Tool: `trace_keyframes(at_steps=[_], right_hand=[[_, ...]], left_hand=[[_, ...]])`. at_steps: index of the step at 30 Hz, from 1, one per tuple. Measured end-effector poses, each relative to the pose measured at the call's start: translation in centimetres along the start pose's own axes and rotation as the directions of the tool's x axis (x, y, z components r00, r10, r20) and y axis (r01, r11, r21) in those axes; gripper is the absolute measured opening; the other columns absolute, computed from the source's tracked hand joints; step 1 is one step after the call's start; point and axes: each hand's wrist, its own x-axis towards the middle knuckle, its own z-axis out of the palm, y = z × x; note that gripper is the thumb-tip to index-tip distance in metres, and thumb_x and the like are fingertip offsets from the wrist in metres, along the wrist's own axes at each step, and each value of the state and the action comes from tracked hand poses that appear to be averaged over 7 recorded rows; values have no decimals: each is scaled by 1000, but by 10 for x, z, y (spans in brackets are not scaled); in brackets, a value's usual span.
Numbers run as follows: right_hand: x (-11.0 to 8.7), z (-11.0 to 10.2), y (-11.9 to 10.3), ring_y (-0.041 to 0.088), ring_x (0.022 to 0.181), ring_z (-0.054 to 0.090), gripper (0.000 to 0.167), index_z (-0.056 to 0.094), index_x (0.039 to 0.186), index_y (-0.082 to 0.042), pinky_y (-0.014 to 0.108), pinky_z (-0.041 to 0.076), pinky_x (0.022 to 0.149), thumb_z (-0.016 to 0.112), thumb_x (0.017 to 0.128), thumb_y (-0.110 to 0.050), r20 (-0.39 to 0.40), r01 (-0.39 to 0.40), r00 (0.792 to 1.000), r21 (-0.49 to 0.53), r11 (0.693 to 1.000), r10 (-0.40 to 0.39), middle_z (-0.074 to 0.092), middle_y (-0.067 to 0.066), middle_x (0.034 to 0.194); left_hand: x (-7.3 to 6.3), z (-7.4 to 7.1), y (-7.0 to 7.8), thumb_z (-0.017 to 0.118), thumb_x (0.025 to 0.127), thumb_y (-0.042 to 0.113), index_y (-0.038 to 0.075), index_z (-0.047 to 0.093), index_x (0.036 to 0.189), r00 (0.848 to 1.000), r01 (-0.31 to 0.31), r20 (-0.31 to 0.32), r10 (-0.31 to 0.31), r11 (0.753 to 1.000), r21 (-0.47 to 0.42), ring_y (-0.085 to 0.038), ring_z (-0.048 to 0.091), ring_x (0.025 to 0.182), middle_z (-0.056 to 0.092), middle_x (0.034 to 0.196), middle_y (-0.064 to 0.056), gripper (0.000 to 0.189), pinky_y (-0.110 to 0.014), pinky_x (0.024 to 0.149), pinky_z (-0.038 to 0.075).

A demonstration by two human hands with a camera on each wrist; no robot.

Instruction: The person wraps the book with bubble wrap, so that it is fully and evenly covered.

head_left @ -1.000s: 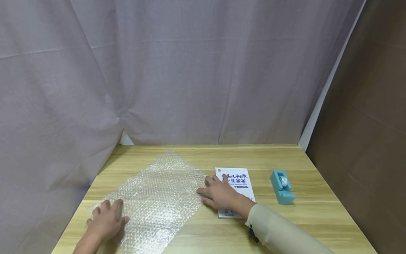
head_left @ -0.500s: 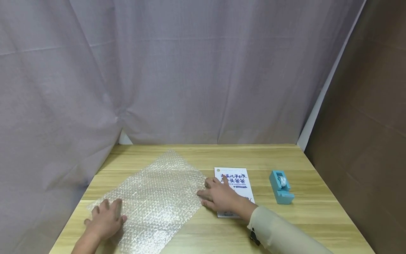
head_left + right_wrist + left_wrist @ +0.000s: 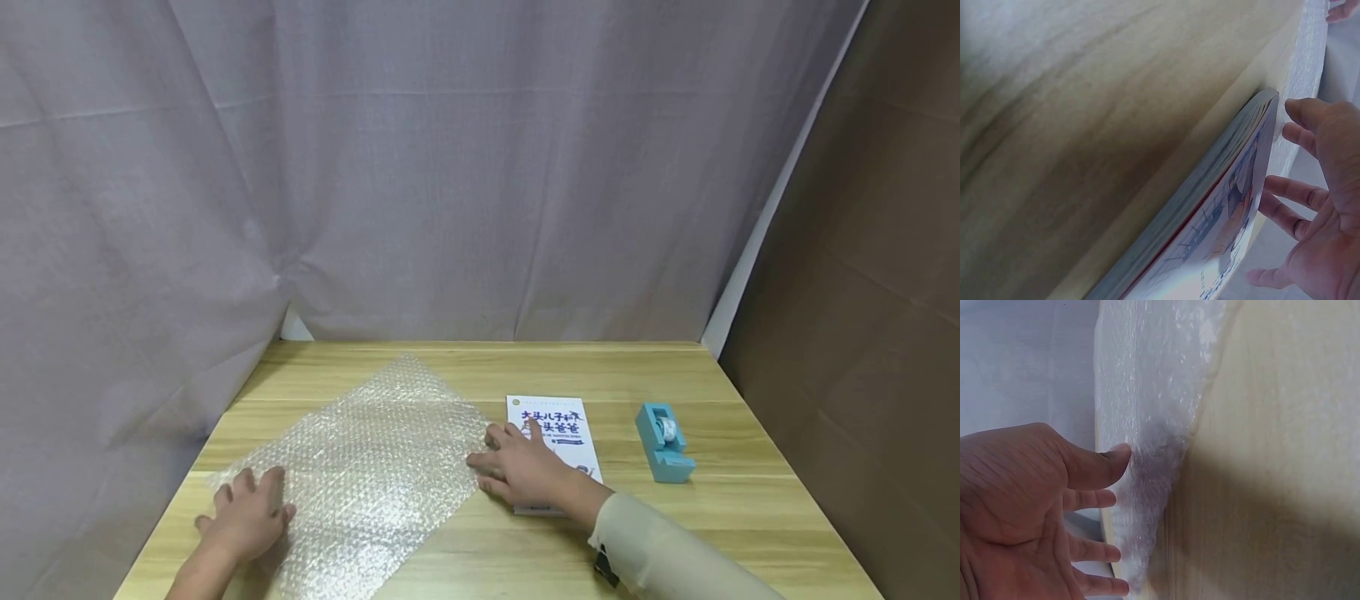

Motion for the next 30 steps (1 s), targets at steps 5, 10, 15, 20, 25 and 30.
trace_keyframes(at_steps=[5,10,15,20,25,30], right_hand=[[0,1,1,28,127,59,44,68,151,-38,87,36,115,63,109,-51,-8,13,1000,-6,1000,-13,63,6,143],[0,2,3,29,130,59,45,67,152,-37,87,35,116,62,109,-50,-11,19,1000,0,1000,-19,63,7,144],[0,2,4,29,131,59,45,68,152,-36,88,34,116,63,109,-49,-13,27,1000,8,1000,-27,64,8,145],[-1,2,5,28,130,59,44,68,151,-35,88,36,114,64,109,-47,-28,38,999,10,999,-38,64,7,141],[-3,1,7,28,127,59,48,66,153,-30,84,39,115,66,107,-46,-67,38,997,29,999,-36,64,7,140],[-7,-6,12,28,124,59,49,67,151,-23,71,51,109,69,107,-45,-128,5,992,66,998,4,64,6,142]], left_hand=[[0,0,0,60,109,30,1,37,161,1000,2,-6,-2,1000,-25,-83,17,143,19,161,-53,64,-104,101,19],[-1,0,1,58,110,29,0,36,162,1000,15,-1,-15,999,-40,-83,14,144,16,163,-54,63,-104,101,16],[-1,1,2,58,110,27,0,37,161,1000,22,-8,-22,999,-45,-83,14,144,16,163,-54,61,-104,101,15],[-1,2,4,58,109,26,0,39,158,1000,11,-16,-12,999,-36,-84,14,143,16,162,-55,59,-104,101,14],[3,0,9,64,105,25,-4,40,159,996,-32,-83,32,999,-2,-82,21,144,22,161,-55,66,-101,108,17],[8,-3,22,65,108,30,-9,41,160,983,-90,-160,95,995,35,-80,29,144,31,158,-55,69,-93,114,25]])
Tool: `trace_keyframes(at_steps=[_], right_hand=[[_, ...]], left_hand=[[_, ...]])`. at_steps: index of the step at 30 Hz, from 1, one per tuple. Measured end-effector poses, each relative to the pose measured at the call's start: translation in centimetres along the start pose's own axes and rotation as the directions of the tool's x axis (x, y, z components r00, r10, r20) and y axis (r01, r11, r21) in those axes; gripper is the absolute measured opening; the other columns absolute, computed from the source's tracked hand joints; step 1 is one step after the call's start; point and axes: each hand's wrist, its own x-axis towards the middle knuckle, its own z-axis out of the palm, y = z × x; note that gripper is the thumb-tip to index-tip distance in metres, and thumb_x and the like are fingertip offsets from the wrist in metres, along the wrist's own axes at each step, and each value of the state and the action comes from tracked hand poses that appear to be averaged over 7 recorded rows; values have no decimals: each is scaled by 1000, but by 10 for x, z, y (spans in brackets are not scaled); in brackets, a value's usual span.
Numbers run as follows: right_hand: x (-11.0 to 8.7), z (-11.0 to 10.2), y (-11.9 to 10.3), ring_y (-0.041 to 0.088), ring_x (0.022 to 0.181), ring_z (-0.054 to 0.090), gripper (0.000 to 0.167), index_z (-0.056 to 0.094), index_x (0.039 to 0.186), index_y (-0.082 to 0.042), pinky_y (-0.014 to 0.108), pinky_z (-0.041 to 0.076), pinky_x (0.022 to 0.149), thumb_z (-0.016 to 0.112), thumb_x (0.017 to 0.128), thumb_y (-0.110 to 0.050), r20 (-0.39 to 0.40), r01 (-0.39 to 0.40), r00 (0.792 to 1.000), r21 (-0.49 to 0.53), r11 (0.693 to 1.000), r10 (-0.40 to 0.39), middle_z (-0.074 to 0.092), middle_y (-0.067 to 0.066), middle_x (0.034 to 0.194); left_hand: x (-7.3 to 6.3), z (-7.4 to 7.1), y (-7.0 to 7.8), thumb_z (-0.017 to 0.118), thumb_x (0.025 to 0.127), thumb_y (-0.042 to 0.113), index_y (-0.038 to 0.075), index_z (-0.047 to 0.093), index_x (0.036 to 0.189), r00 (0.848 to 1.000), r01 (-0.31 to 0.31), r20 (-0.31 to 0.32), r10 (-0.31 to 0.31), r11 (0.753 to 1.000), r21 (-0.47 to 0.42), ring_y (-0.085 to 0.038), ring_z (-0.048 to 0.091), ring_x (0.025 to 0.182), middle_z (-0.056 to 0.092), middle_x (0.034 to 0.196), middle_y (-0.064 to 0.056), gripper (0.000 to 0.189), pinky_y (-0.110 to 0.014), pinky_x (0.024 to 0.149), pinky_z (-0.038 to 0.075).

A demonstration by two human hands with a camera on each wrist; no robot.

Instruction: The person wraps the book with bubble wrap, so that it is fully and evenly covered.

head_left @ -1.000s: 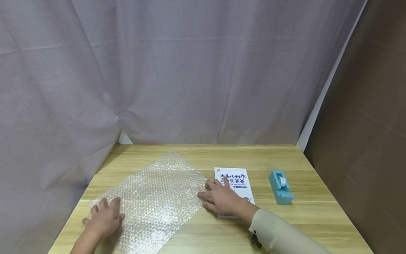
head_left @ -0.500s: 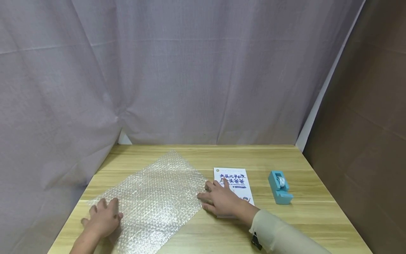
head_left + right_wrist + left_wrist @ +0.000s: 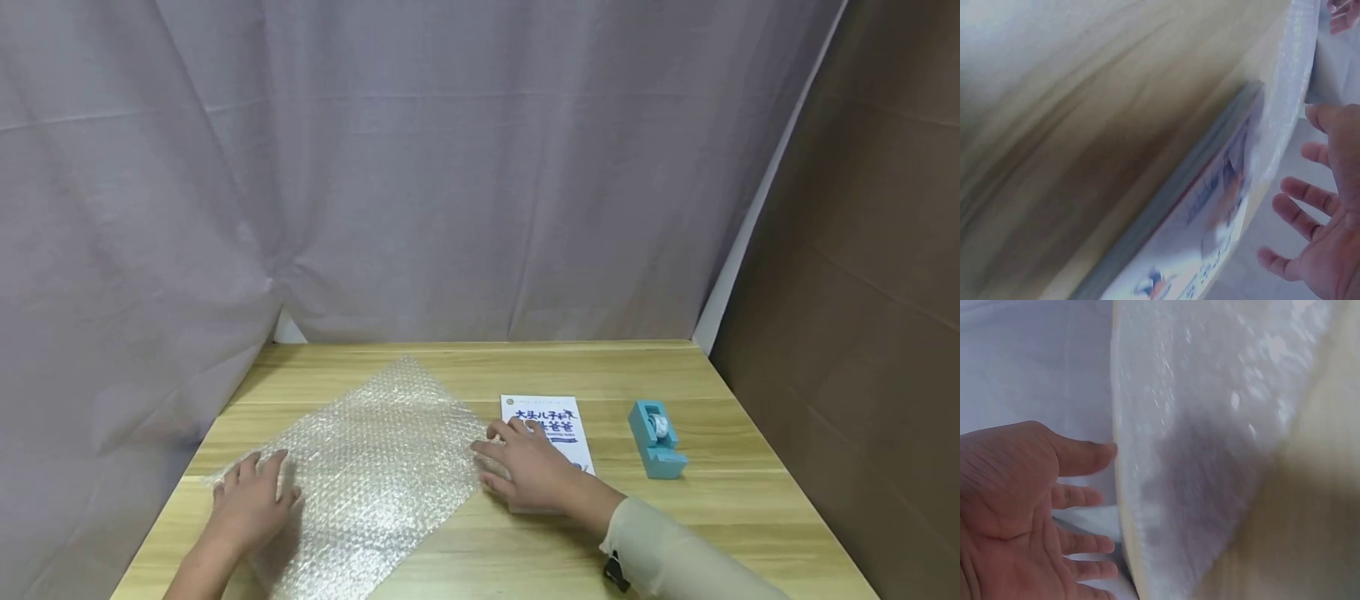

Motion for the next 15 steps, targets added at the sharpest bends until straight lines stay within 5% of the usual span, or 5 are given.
trace_keyframes(at_steps=[7,15], right_hand=[[-14,-14,12,25,113,63,47,70,146,-15,48,61,92,70,108,-43,-62,-81,995,-17,997,80,64,7,131],[-35,-25,29,35,115,70,44,71,137,-2,55,63,101,69,109,-37,-107,-196,974,34,980,199,69,17,125]], left_hand=[[6,-6,28,61,112,37,-8,38,164,998,-54,-21,53,998,-41,-77,35,145,35,159,-52,73,-87,115,37],[13,-8,54,57,115,37,-6,41,164,995,-90,-50,86,992,-84,-69,42,145,43,157,-46,67,-82,113,43]])
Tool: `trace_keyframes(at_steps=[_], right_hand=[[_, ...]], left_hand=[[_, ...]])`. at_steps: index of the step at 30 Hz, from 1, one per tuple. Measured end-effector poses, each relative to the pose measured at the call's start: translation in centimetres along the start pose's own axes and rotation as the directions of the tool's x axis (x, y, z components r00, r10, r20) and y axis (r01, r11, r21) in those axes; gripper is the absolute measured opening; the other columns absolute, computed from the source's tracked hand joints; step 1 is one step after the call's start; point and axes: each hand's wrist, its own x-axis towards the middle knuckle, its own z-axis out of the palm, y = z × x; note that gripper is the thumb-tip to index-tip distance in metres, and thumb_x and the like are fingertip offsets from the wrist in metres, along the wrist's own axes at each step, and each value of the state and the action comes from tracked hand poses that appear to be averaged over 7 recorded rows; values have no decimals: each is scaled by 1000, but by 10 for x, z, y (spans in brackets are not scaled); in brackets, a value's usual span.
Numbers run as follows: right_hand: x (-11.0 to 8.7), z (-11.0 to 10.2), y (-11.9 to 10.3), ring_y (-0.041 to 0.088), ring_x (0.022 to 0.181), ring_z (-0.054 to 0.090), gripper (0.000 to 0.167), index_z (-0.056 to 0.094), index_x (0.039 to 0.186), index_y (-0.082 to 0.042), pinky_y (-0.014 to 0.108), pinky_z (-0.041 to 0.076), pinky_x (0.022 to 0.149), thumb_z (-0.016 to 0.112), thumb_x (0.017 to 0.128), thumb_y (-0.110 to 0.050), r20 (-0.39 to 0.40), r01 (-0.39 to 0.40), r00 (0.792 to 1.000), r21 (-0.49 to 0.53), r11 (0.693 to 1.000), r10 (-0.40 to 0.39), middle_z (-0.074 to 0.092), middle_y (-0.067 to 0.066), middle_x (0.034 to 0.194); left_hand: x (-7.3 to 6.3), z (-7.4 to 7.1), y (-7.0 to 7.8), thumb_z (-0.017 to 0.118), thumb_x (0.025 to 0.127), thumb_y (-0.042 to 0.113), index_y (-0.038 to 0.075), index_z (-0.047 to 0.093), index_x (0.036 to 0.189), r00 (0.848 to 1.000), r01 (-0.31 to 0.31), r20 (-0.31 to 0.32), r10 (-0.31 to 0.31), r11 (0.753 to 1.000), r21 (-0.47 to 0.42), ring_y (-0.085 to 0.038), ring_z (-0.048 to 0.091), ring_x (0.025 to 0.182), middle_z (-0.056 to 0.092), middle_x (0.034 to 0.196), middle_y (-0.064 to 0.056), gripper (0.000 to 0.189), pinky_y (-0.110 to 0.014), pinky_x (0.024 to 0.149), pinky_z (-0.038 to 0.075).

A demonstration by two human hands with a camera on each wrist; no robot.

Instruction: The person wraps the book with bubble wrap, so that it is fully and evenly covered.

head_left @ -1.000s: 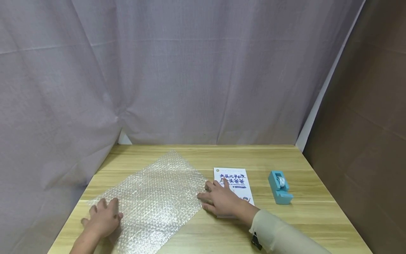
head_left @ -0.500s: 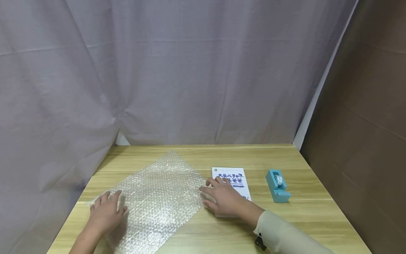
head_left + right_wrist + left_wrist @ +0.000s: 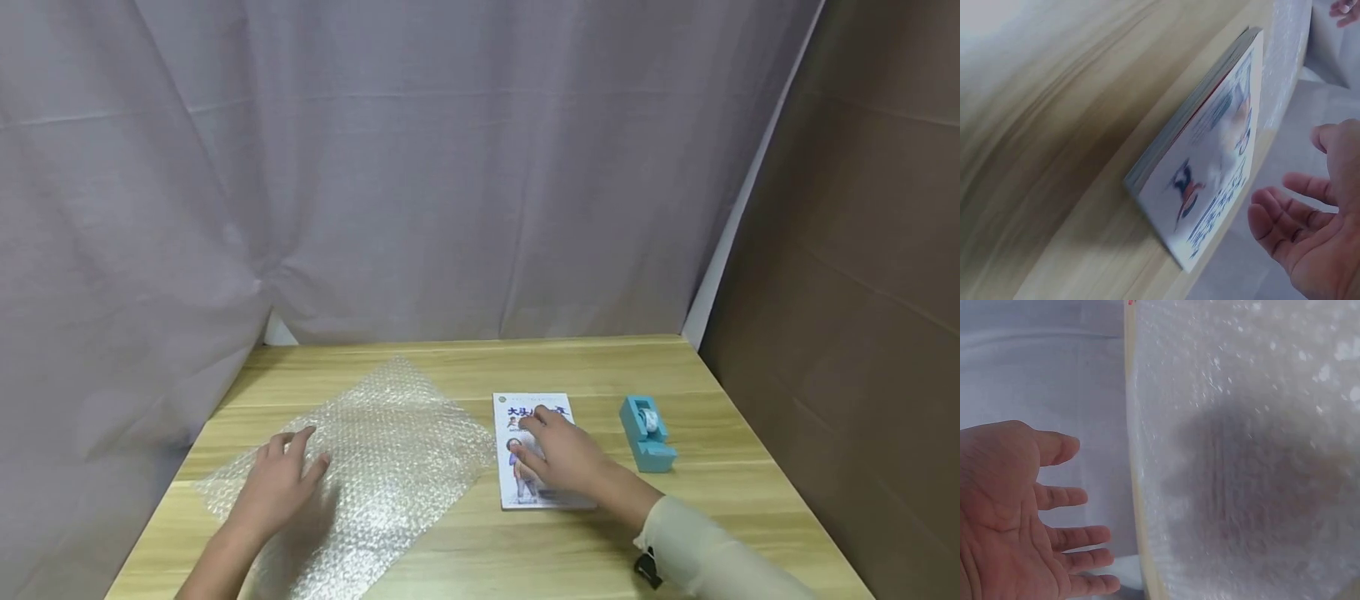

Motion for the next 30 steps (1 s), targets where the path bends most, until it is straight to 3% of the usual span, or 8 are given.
trace_keyframes(at_steps=[6,12,18,25,30], right_hand=[[-8,-8,14,36,112,74,39,72,129,-2,55,63,102,67,110,-36,18,-77,997,22,997,77,72,17,124],[-19,-13,27,24,95,71,30,75,115,-8,45,64,86,71,107,-37,37,-171,985,30,985,170,73,8,110],[-30,-16,38,15,84,61,25,72,102,-9,38,57,76,74,106,-34,33,-224,974,69,972,222,70,5,100],[-38,-15,47,14,71,50,33,62,86,-13,29,43,61,74,106,-36,76,-284,957,54,957,279,56,-1,79],[-41,-14,51,14,65,48,39,55,78,-17,28,37,56,74,105,-37,88,-320,945,71,945,314,52,-2,72]], left_hand=[[5,0,10,51,116,39,-4,43,164,1000,-13,-6,13,999,-31,-65,45,144,45,157,-43,64,-80,111,45],[10,4,18,48,117,39,-3,49,160,999,-26,-21,25,998,-64,-63,49,140,51,153,-41,60,-79,109,48],[16,5,29,47,116,34,-4,54,154,999,-33,-7,32,997,-64,-62,53,136,55,150,-39,55,-77,104,52],[23,10,41,49,115,33,-6,61,145,998,-56,-5,56,996,-65,-58,55,134,60,145,-37,50,-74,105,52],[27,14,47,49,114,32,-6,63,141,998,-64,7,64,996,-61,-56,57,131,63,141,-33,49,-73,103,53]])
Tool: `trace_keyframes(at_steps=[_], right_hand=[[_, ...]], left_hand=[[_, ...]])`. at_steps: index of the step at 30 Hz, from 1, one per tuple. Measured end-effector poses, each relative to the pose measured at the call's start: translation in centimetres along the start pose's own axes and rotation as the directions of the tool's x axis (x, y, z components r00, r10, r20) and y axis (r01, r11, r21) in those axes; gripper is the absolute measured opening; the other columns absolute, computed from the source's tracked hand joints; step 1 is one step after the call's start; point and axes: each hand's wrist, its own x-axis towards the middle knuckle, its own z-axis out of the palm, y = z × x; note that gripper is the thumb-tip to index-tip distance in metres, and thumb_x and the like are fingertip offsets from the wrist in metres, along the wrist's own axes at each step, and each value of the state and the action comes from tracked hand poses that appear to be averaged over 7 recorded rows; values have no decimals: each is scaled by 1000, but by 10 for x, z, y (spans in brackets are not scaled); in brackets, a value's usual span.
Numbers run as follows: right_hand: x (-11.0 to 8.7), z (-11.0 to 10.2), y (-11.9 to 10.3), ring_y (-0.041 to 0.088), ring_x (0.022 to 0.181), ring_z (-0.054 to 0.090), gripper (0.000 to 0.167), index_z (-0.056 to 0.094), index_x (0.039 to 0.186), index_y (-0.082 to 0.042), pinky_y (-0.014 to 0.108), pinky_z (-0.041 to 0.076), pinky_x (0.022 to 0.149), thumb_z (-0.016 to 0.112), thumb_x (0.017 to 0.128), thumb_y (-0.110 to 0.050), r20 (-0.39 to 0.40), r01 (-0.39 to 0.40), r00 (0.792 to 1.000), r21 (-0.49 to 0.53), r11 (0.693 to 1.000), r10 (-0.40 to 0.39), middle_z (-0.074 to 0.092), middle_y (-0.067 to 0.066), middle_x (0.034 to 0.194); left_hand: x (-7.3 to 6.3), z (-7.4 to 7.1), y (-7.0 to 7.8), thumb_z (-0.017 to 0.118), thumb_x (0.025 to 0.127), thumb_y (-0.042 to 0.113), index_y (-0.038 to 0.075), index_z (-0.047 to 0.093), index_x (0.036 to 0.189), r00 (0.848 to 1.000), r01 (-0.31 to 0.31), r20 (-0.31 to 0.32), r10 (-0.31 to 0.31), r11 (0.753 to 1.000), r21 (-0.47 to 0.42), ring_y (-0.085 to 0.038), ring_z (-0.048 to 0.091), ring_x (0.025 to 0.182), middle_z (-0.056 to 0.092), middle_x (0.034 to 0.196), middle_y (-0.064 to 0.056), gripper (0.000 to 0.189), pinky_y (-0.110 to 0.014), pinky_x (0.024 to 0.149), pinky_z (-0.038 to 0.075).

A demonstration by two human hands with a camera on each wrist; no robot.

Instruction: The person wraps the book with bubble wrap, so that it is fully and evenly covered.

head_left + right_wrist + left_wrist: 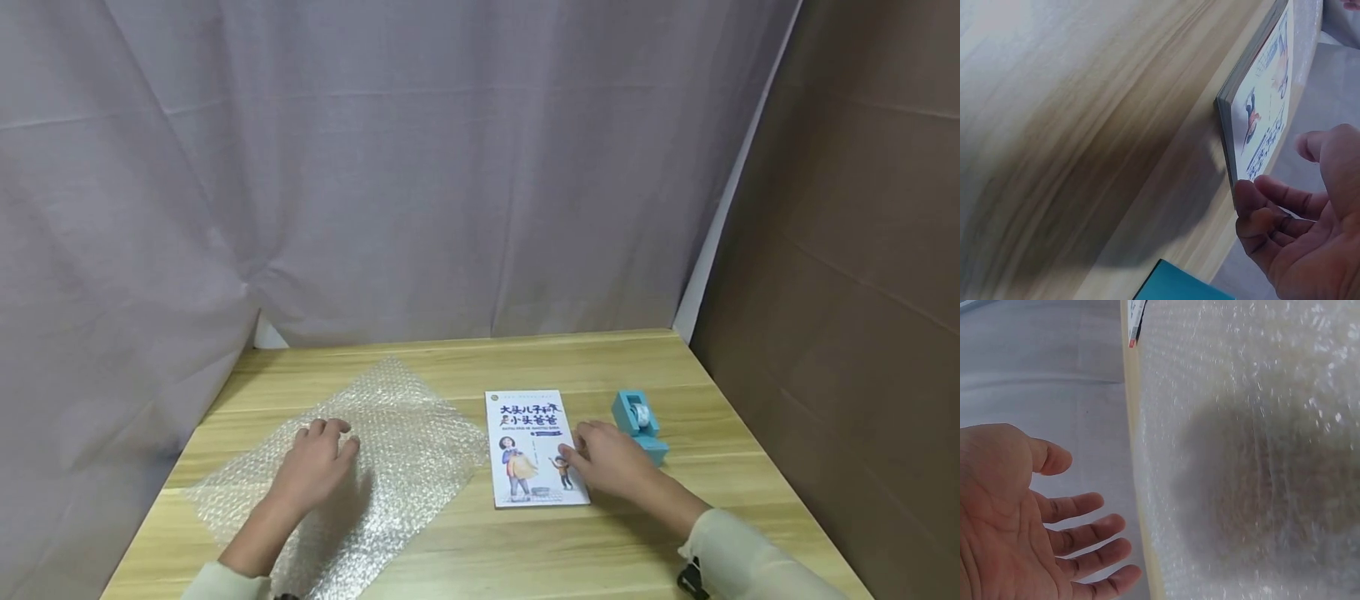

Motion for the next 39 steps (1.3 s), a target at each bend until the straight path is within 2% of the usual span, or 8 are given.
trace_keyframes(at_steps=[6,15,18,22,29,34,39], right_hand=[[-2,1,5,14,62,49,40,55,75,-18,28,38,55,75,104,-36,10,-26,1000,20,999,26,54,-3,69],[-6,5,11,15,63,48,42,55,74,-17,29,37,55,75,104,-37,37,-54,998,26,998,53,53,-1,71],[-7,6,11,15,63,48,42,54,74,-17,28,37,55,75,104,-38,43,-57,997,27,998,56,53,0,71],[-8,6,11,15,64,49,43,54,74,-16,28,37,55,75,105,-38,49,-75,996,25,997,73,53,0,72],[-10,9,11,16,64,49,44,55,75,-17,29,36,55,75,104,-43,74,-101,992,33,994,98,53,0,71],[-12,8,8,16,63,50,42,55,74,-17,28,36,55,75,103,-40,86,-110,991,57,992,104,54,0,71],[-12,8,7,16,62,50,42,55,73,-17,29,37,55,76,102,-39,82,-100,992,64,993,95,55,-1,70]], left_hand=[[7,7,7,49,114,34,-5,66,137,1000,11,6,-11,1000,4,-54,59,129,64,138,-30,48,-72,103,53],[19,21,28,50,114,34,-4,69,130,999,2,34,-2,1000,-6,-48,60,124,65,134,-27,45,-69,97,57],[20,24,34,51,113,33,-4,69,127,999,-5,42,5,1000,3,-50,60,123,65,132,-28,44,-69,95,57],[21,28,40,51,114,34,-4,69,126,998,-14,59,14,1000,-3,-53,59,127,64,134,-29,44,-69,100,57],[24,34,49,53,113,33,-3,70,124,997,-27,70,27,1000,-5,-51,61,125,65,132,-29,41,-69,99,58],[28,42,55,53,112,33,-3,71,120,996,-42,73,43,999,-8,-53,61,125,65,130,-31,40,-69,101,57],[30,47,61,54,110,33,-3,72,117,995,-46,84,47,999,-14,-49,63,116,65,122,-28,40,-67,94,59]])
